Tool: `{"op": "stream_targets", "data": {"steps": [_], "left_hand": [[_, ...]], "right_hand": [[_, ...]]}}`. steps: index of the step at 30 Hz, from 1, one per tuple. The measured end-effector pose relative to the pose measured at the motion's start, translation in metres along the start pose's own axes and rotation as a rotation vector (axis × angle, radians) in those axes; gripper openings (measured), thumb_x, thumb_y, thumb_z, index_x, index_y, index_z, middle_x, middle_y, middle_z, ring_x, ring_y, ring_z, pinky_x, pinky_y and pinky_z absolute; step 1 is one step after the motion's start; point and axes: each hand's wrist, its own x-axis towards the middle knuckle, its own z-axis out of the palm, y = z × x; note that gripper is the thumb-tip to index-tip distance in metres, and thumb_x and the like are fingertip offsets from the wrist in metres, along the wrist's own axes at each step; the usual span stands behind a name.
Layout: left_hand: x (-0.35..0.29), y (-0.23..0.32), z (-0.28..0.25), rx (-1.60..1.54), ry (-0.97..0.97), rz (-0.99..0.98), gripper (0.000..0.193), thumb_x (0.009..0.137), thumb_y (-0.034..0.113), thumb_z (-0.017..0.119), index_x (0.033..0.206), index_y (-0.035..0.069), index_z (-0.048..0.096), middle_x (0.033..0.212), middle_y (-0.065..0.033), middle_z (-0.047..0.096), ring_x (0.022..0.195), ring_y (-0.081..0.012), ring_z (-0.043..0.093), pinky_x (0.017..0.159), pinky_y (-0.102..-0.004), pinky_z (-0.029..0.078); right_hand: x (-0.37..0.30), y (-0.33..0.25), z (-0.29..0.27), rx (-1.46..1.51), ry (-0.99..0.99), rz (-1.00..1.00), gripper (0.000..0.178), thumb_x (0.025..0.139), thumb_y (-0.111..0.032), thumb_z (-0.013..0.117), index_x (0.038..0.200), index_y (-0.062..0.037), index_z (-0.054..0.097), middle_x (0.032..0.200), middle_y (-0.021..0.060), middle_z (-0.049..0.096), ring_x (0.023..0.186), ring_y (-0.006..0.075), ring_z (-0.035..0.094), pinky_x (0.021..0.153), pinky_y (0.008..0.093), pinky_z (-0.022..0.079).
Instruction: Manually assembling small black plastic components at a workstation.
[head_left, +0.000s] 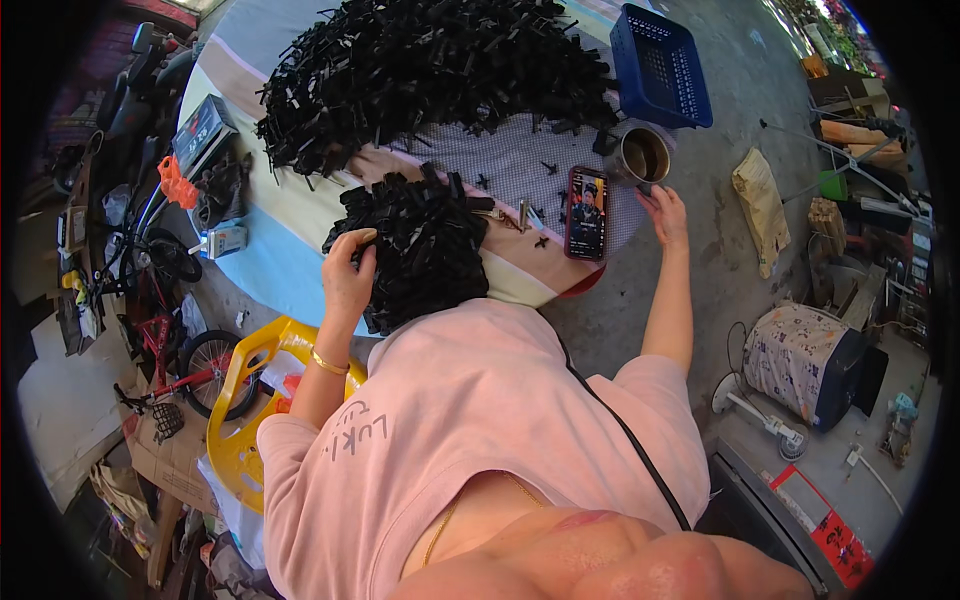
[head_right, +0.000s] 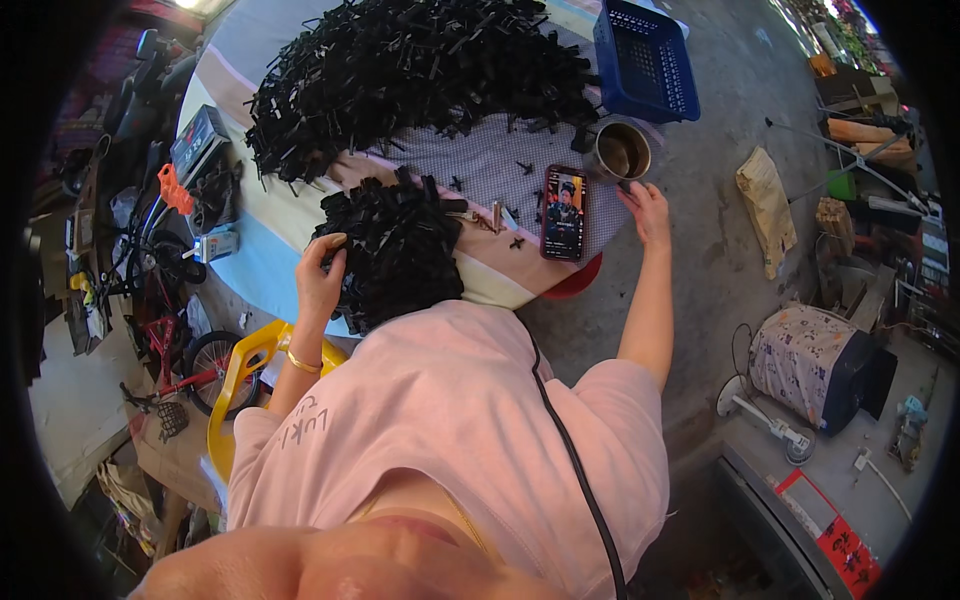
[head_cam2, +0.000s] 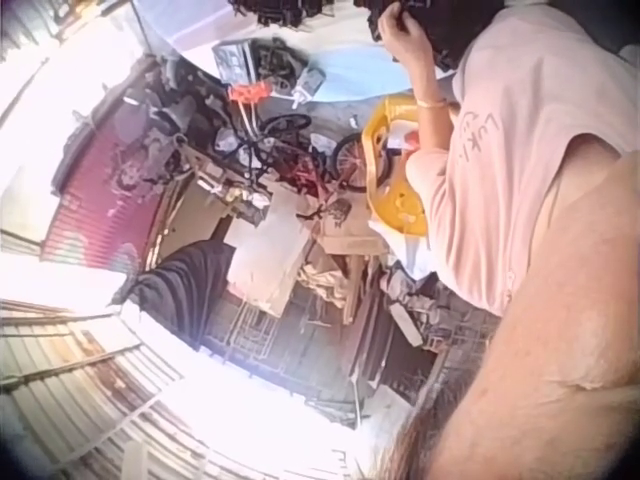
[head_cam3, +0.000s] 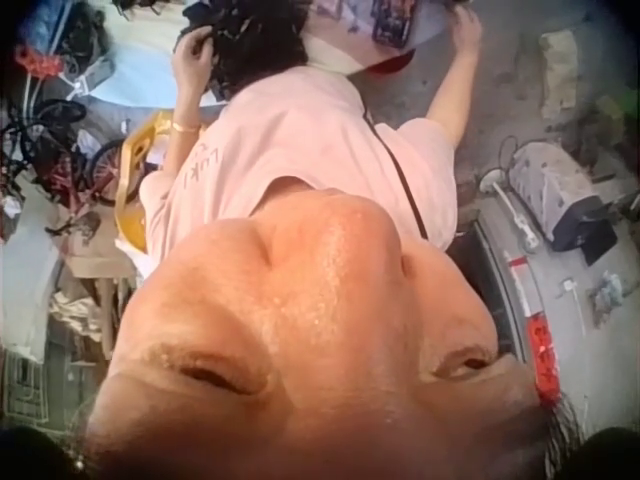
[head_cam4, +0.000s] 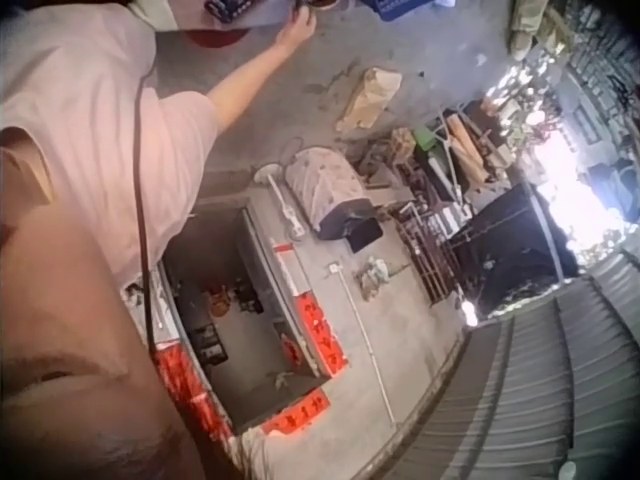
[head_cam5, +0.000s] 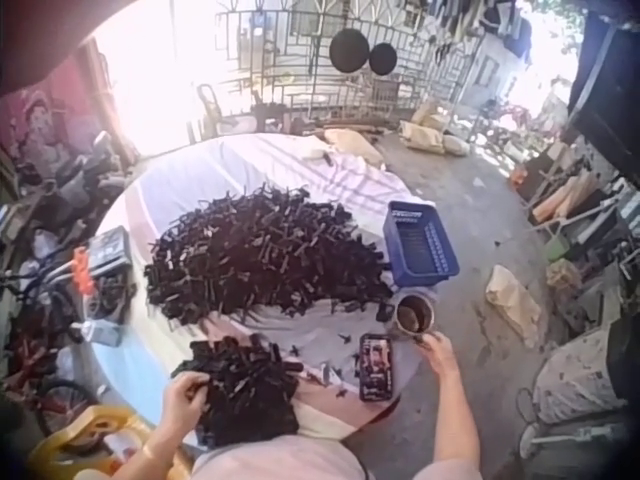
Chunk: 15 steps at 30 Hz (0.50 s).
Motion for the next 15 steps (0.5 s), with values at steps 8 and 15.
{"op": "stream_targets", "data": {"steps": [8, 15], "left_hand": [[0.004, 0.003, -0.001, -0.032, -0.026, -0.016, 0.019, 0.074, -0.002, 0.056, 0.093, 0.000, 0.060, 0.090, -0.0126, 0.061, 0.083, -0.0257, 0.060, 0.076, -0.0291, 0.047], [0.006, 0.004, 0.004, -0.005, -0.040, 0.036, 0.019, 0.073, -0.003, 0.056, 0.091, 0.000, 0.061, 0.088, -0.0128, 0.061, 0.082, -0.0258, 0.060, 0.075, -0.0295, 0.047]], "right_hand": [[-0.065, -0.067, 0.075, -0.155, 0.032, -0.135, 0.011, 0.082, -0.005, 0.057, 0.084, 0.0053, 0.058, 0.099, 0.0113, 0.058, 0.084, 0.0166, 0.060, 0.073, 0.0296, 0.053], [-0.146, -0.166, 0.165, -0.264, -0.272, -0.185, 0.016, 0.074, -0.003, 0.062, 0.087, 0.0061, 0.062, 0.113, 0.0146, 0.054, 0.086, 0.0146, 0.058, 0.073, 0.0262, 0.050]]}}
